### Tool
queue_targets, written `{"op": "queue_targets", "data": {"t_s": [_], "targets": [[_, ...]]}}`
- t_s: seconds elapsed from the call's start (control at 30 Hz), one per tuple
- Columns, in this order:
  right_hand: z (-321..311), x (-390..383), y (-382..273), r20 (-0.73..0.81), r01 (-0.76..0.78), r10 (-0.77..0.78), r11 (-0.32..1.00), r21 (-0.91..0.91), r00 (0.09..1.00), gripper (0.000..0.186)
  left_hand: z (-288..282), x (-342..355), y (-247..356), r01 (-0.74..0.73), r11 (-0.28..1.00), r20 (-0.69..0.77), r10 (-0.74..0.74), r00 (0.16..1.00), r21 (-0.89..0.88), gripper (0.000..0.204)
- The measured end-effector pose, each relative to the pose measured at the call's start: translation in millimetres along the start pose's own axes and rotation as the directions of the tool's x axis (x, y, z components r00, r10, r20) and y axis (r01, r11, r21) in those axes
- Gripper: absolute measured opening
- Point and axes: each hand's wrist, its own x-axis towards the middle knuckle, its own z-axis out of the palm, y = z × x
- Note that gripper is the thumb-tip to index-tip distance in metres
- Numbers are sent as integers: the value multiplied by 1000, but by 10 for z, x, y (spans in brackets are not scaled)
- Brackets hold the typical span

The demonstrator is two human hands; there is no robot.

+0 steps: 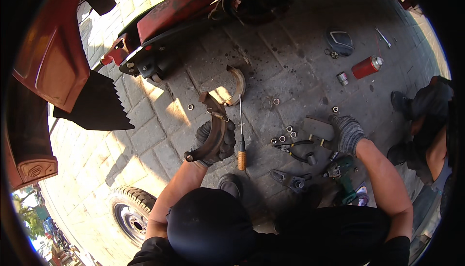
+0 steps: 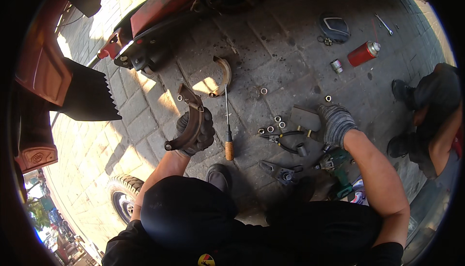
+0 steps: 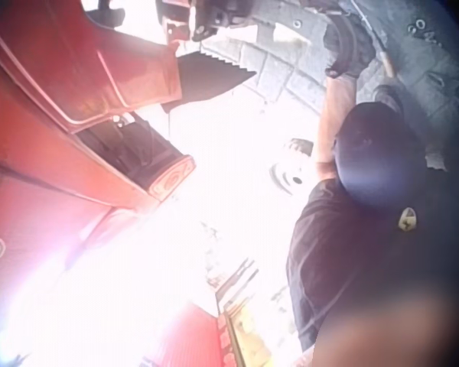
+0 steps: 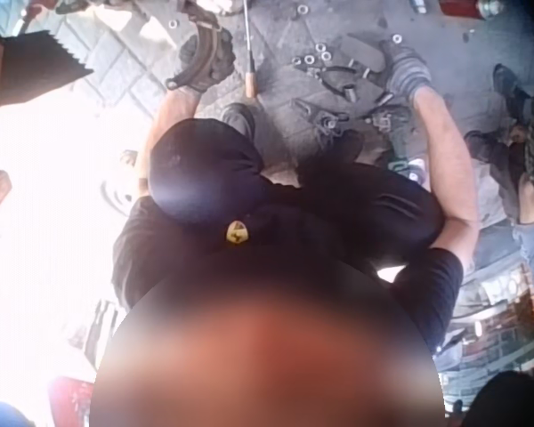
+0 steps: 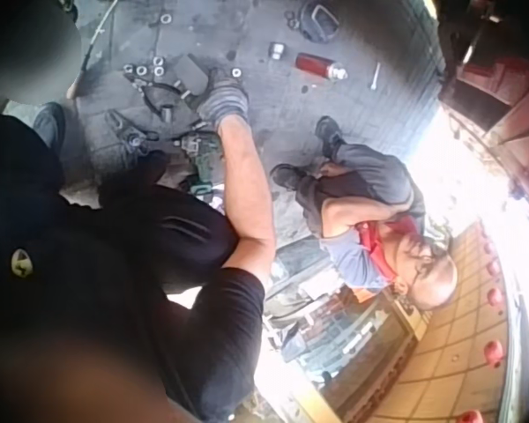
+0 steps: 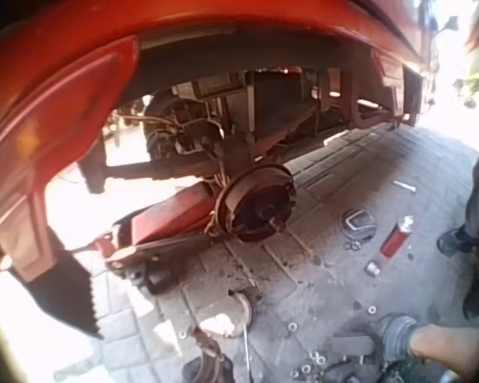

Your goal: The person unpacks a brake shoe, then installs it into the brake assembly of a red three-wheeled vehicle. They use a screwdriver and an impact wrench to secure the components.

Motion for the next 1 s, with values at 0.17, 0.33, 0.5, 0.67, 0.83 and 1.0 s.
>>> {"op": "queue_targets", "data": {"t_s": [0.17,0.33,0.5,0.67,0.83,1.0], "targets": [[2,7,8,31,-29,29,1000,-9,999,53,-22,-6,8,30,999,45,-29,999,-16,45],[-27,0,-13,26,-12,12,1000,5,1000,54,-25,-4,5,42,998,-6,-42,999,-45,48],[-79,0,-50,114,-70,73,997,-29,991,56,-23,17,39,89,990,-27,-93,995,-111,58],[-104,14,-82,151,-106,110,994,-39,982,57,13,46,40,80,990,11,-80,997,-114,61],[-67,2,-30,109,-55,56,998,-15,992,58,-126,-119,194,-10,971,-392,106,914,238,54],[-1,5,62,72,-7,6,1000,17,997,59,-638,-539,812,382,209,-382,799,465,900,29]]}}
